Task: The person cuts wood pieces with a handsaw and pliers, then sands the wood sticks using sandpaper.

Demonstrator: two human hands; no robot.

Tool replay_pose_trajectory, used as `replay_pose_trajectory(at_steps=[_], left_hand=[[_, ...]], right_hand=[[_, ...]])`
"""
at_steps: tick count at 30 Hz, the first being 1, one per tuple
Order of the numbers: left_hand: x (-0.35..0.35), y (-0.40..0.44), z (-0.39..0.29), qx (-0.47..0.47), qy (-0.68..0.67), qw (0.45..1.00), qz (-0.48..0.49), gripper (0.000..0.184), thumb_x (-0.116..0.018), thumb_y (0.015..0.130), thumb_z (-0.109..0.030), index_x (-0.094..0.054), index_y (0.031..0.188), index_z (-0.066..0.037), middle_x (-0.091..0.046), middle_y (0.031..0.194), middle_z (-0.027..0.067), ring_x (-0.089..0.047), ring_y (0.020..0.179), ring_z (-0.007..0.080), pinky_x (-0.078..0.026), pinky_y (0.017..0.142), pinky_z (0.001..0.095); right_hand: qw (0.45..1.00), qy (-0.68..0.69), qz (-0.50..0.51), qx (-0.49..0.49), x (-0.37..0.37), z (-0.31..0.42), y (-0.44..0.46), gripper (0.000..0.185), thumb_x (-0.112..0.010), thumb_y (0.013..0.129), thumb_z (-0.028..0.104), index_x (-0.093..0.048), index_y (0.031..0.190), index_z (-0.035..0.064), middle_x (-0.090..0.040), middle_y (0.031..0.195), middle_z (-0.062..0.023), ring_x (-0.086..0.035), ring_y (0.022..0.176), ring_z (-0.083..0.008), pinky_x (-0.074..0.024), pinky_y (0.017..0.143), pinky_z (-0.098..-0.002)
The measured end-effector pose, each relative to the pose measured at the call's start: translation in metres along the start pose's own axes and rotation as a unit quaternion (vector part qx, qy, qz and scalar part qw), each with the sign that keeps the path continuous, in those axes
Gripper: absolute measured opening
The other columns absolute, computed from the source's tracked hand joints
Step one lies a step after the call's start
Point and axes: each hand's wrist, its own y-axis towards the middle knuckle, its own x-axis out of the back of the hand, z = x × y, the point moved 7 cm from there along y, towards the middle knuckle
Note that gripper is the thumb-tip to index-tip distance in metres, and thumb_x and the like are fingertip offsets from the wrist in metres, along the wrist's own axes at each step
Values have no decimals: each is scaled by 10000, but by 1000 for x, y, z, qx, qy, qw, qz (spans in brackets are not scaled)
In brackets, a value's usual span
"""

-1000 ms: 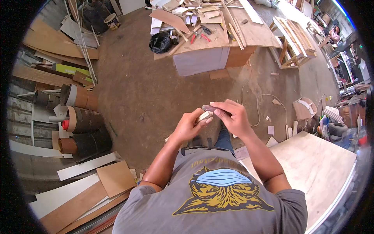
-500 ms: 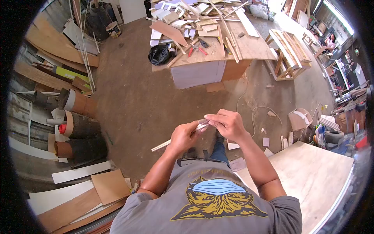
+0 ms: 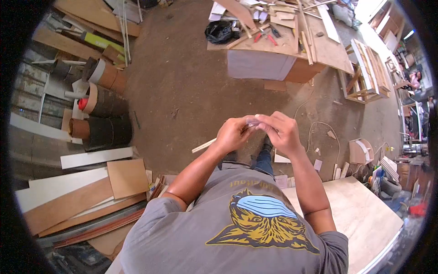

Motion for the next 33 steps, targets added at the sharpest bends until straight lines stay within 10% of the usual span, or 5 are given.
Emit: replay_pose_trajectory(at_steps=[6, 12, 15, 28, 33], left_hand=[[12, -1, 2, 95, 57, 993, 41, 255, -750, 992, -234, -741, 1189, -72, -760, 893, 116, -635, 734, 129, -541, 709, 325], [20, -4, 2, 55, 17, 998, -2, 256, -744, 983, -236, -728, 1187, -83, -696, 796, 169, -663, 650, 251, -526, 645, 356], [22, -4, -6, 76, 46, 994, 64, 230, -722, 1005, -187, -726, 1176, -34, -726, 842, 83, -603, 775, 79, -522, 705, 302], [5, -1, -6, -7, -172, 985, 6, 348, -518, 1126, -329, -627, 998, -25, -545, 672, 0, -513, 585, 74, -420, 530, 270], [-11, 4, -2, 48, -212, 976, 14, 488, -388, 1145, -442, -536, 886, -56, -515, 640, -9, -477, 511, 61, -378, 450, 263]], right_hand=[[999, -32, -13, -24, -9, -28, 3, 205, -783, 908, 126, -807, 1110, 100, -689, 765, -92, -628, 636, -232, -491, 594, -356], [999, 15, -29, -16, -2, -3, 18, 188, -789, 904, 105, -807, 1090, 84, -685, 756, -106, -623, 646, -223, -478, 592, -350], [998, 28, -15, -51, -18, -20, 11, 183, -790, 910, 103, -807, 1091, 84, -704, 790, -104, -641, 663, -217, -489, 603, -345], [968, 135, -104, -185, -1, -43, -19, 203, -708, 1011, 140, -770, 1140, -3, -794, 1001, -120, -730, 902, -162, -564, 784, -315], [963, 204, -126, -120, 4, 3, -16, 211, -667, 1048, 144, -705, 1182, -16, -706, 926, -18, -589, 817, -74, -491, 724, -258]])
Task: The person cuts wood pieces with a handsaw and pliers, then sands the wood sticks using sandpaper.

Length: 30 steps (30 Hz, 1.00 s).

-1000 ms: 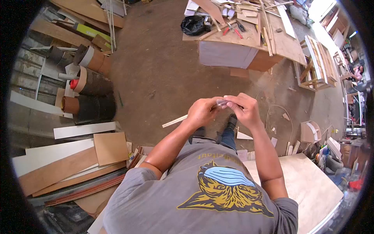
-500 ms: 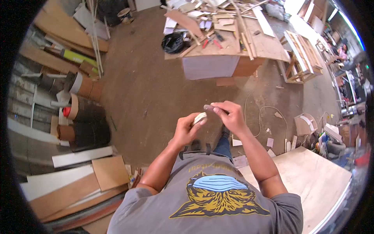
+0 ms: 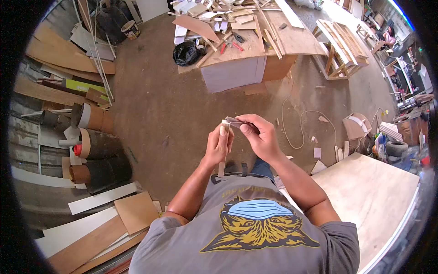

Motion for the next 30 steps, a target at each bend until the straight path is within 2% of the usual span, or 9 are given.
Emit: replay_pose_trajectory(at_steps=[4, 7, 12, 15, 18, 21, 24, 28, 30], left_hand=[[-10, -1, -5, -44, 5, 998, 45, 540, -364, 1134, -507, -511, 871, -58, -467, 594, -19, -461, 484, 69, -364, 435, 256], [-11, 0, -3, -37, -7, 998, 50, 557, -362, 1129, -521, -502, 847, -62, -461, 589, -20, -450, 474, 73, -355, 424, 262], [-15, -2, 4, -22, -23, 998, 53, 577, -355, 1132, -520, -473, 784, -75, -487, 596, -4, -445, 465, 86, -348, 415, 278], [-16, 1, -2, -44, -1, 997, 67, 587, -345, 1133, -525, -455, 770, -77, -493, 601, 0, -446, 466, 97, -354, 425, 288], [-13, 2, -2, -56, 21, 996, 72, 603, -337, 1133, -531, -467, 778, -61, -486, 593, -3, -470, 500, 108, -363, 444, 307], [-7, 1, 16, 33, -48, 993, 107, 554, -430, 1117, -515, -477, 809, -58, -518, 643, -4, -483, 523, 89, -377, 447, 282], [-11, 1, -14, -24, -99, 992, 73, 460, -542, 1092, -464, -539, 897, -47, -554, 719, -6, -476, 529, 65, -398, 456, 252], [-5, 5, -4, 27, -47, 994, 90, 447, -569, 1074, -495, -596, 1124, -51, -564, 815, -2, -499, 593, 56, -396, 481, 245], [-5, 8, -5, 5, -49, 995, 89, 385, -570, 1087, -423, -593, 1112, -40, -547, 780, -15, -479, 598, 52, -395, 509, 243]], right_hand=[[995, -93, 7, -27, 2, -34, 1, 195, -639, 1062, 142, -691, 1177, -6, -677, 915, -25, -540, 767, -70, -463, 697, -253], [993, -93, -10, -71, 19, -37, -6, 178, -681, 1025, 117, -695, 1155, -3, -712, 908, -69, -646, 802, -124, -523, 734, -303], [995, -94, -10, 38, 7, -15, -9, 164, -681, 1025, 133, -710, 1143, 23, -721, 923, -86, -636, 740, -122, -503, 654, -290], [991, -127, 5, -41, 16, -32, -4, 145, -684, 1019, 118, -718, 1126, 27, -732, 929, -104, -654, 725, -142, -526, 672, -296], [997, -73, 12, 13, 5, -8, -10, 132, -694, 1013, 114, -727, 1110, 30, -730, 878, -91, -654, 715, -144, -515, 648, -291], [997, -79, 11, 20, 8, -20, -3, 134, -694, 1017, 121, -727, 1109, 28, -706, 844, -68, -602, 691, -111, -482, 623, -273], [995, -98, -18, -5, 22, -31, 3, 150, -678, 1033, 135, -716, 1125, 23, -684, 840, -66, -569, 683, -106, -476, 618, -282], [996, -91, -12, -19, 23, -26, 3, 179, -666, 1042, 141, -705, 1184, 41, -710, 878, -80, -639, 738, -120, -508, 647, -305], [995, -93, -11, -14, 18, -16, 0, 206, -664, 1040, 139, -700, 1222, 49, -728, 908, -92, -687, 770, -155, -535, 675, -320]])
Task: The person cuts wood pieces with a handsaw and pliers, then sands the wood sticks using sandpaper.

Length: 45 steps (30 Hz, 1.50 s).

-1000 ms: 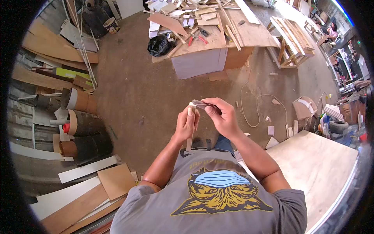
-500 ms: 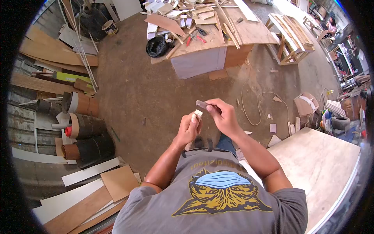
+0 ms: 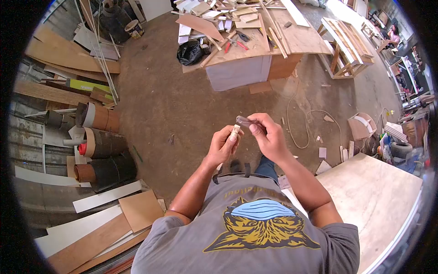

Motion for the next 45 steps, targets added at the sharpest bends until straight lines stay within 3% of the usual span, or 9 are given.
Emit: replay_pose_trajectory(at_steps=[3, 12, 13, 15, 21, 26, 29, 33, 45], left_hand=[[3, -1, 7, -28, 11, 999, -18, 372, -535, 1106, -408, -585, 1087, -40, -531, 760, -23, -463, 610, 53, -378, 533, 246], [1, -5, 8, -24, 4, 999, -41, 506, -406, 1121, -532, -561, 1041, -57, -477, 728, -19, -415, 589, 62, -334, 501, 256], [0, -2, 9, -31, 3, 999, -45, 516, -395, 1122, -540, -557, 1033, -59, -470, 724, -19, -409, 585, 62, -330, 496, 257], [-4, -1, 8, -14, -18, 999, -46, 526, -366, 1126, -544, -545, 1009, -63, -465, 722, -21, -406, 583, 62, -330, 494, 257], [-5, -1, 11, 27, -14, 997, -71, 548, -310, 1136, -542, -543, 999, -65, -473, 723, -25, -405, 575, 60, -331, 492, 258], [-8, 6, 12, 27, -20, 997, -70, 581, -313, 1129, -566, -567, 1013, -57, -477, 704, -24, -408, 558, 61, -334, 481, 258], [-7, 4, 21, 47, -44, 995, -74, 602, -312, 1124, -584, -563, 993, -54, -470, 683, -20, -412, 545, 65, -337, 472, 257], [-13, 9, 4, 51, -40, 997, -41, 627, -297, 1124, -593, -556, 954, -48, -453, 649, -16, -416, 527, 71, -335, 463, 257], [-3, 15, 1, 20, 20, 1000, -7, 613, -315, 1142, -529, -604, 934, -29, -453, 656, -26, -391, 569, 81, -333, 525, 275]], right_hand=[[991, 2, 29, 134, -14, 32, -3, 227, -663, 1030, 129, -701, 1242, 55, -761, 1002, -126, -747, 834, -245, -573, 722, -349], [989, -29, -5, 144, -15, 35, -2, 297, -656, 1019, 107, -693, 1310, 60, -759, 1108, -180, -764, 922, -310, -595, 757, -376], [993, -84, 57, 60, -22, 24, -5, 291, -660, 1015, 104, -701, 1301, 62, -759, 1096, -181, -760, 933, -326, -598, 773, -379], [988, -114, -40, 96, -18, 6, 5, 284, -667, 1010, 107, -713, 1289, 72, -761, 1101, -182, -755, 936, -345, -597, 775, -380], [991, -108, 37, 76, -17, 23, -8, 305, -669, 1004, 95, -708, 1306, 69, -760, 1127, -187, -758, 964, -342, -598, 783, -384], [986, -74, -87, 121, -2, -1, 0, 320, -671, 993, 67, -706, 1310, 61, -761, 1106, -191, -752, 890, -339, -584, 744, -404], [988, -121, 21, 95, -15, 22, -6, 313, -660, 991, 50, -706, 1301, 50, -763, 1102, -185, -754, 926, -339, -591, 774, -404], [979, -139, -89, 120, 2, -6, 9, 336, -675, 976, 60, -707, 1310, 66, -767, 1079, -167, -751, 888, -341, -595, 742, -402], [988, -71, -33, 133, 4, 32, 6, 278, -682, 996, 87, -732, 1270, 76, -760, 1024, -169, -739, 811, -307, -570, 681, -379]])
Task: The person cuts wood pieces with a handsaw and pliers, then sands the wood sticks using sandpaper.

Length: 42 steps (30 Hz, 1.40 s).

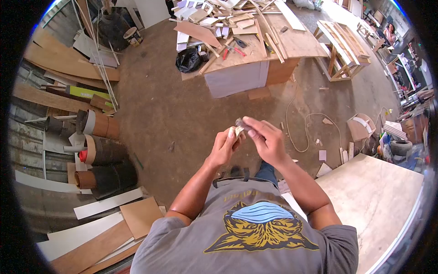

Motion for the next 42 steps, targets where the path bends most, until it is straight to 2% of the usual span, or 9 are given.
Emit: replay_pose_trajectory(at_steps=[4, 9, 13, 20, 21, 25, 29, 35, 42], left_hand=[[3, -2, -7, -34, 34, 999, 11, 617, -328, 1142, -525, -628, 964, -16, -449, 681, -30, -384, 598, 81, -327, 545, 281], [8, 0, -6, -37, 44, 998, 14, 622, -327, 1144, -510, -657, 998, -4, -454, 675, -36, -383, 589, 78, -319, 542, 277], [7, -1, -14, -54, 35, 998, -8, 635, -321, 1143, -520, -668, 1016, -3, -451, 665, -39, -384, 577, 72, -317, 537, 273], [18, 6, 1, -34, 15, 999, -33, 657, -303, 1140, -543, -674, 1037, -10, -477, 665, -21, -427, 565, 80, -358, 530, 273], [15, 3, -8, -30, 1, 999, -40, 662, -297, 1139, -548, -667, 1021, -12, -486, 662, -15, -438, 561, 83, -367, 527, 274], [19, 9, -19, -99, -33, 988, -116, 728, -256, 1107, -646, -609, 939, -32, -513, 649, 16, -479, 520, 119, -369, 466, 286], [35, 11, -20, 43, -214, 942, -253, 701, -199, 1081, -705, -501, 879, -106, -469, 669, 20, -469, 529, 162, -413, 487, 321], [66, 24, -22, -75, -385, 859, -329, 677, -228, 1034, -775, -406, 863, -145, -410, 696, 1, -408, 522, 148, -381, 472, 323], [109, 20, -12, -107, -388, 791, -460, 629, -277, 1045, -746, -436, 903, -154, -435, 692, 1, -431, 573, 143, -383, 512, 314]], right_hand=[[973, -213, 85, -7, 3, -17, 2, 328, -718, 966, 137, -748, 1291, 169, -715, 853, -72, -693, 699, -262, -543, 609, -362], [997, -67, 34, 17, 5, 9, 2, 336, -733, 923, 120, -762, 1250, 191, -701, 825, -84, -686, 673, -268, -528, 574, -390], [979, -195, 53, -37, 1, -30, 1, 281, -694, 988, 153, -748, 1264, 151, -706, 822, -98, -686, 676, -285, -531, 584, -387], [995, -78, -38, 42, -13, -9, -5, 256, -689, 992, 148, -736, 1239, 102, -757, 930, -125, -729, 733, -314, -563, 630, -408], [987, -152, 10, -45, -11, -24, -6, 236, -688, 999, 156, -740, 1218, 87, -771, 1016, -155, -757, 833, -323, -582, 688, -398], [994, -50, -33, -91, -7, -43, -16, 213, -671, 1027, 199, -735, 1173, 57, -761, 938, -158, -744, 799, -310, -566, 690, -386], [976, -34, 40, -212, -14, -53, -31, 260, -651, 1048, 278, -700, 1115, 32, -740, 892, -175, -731, 787, -303, -546, 698, -381], [950, -6, 103, -295, -32, -89, -76, 322, -666, 1030, 328, -659, 1111, 16, -738, 903, -196, -730, 835, -314, -548, 767, -427], [930, 81, 46, -356, 2, -92, -63, 290, -655, 1056, 299, -648, 1061, 8, -660, 772, -51, -623, 611, -136, -476, 550, -310]])
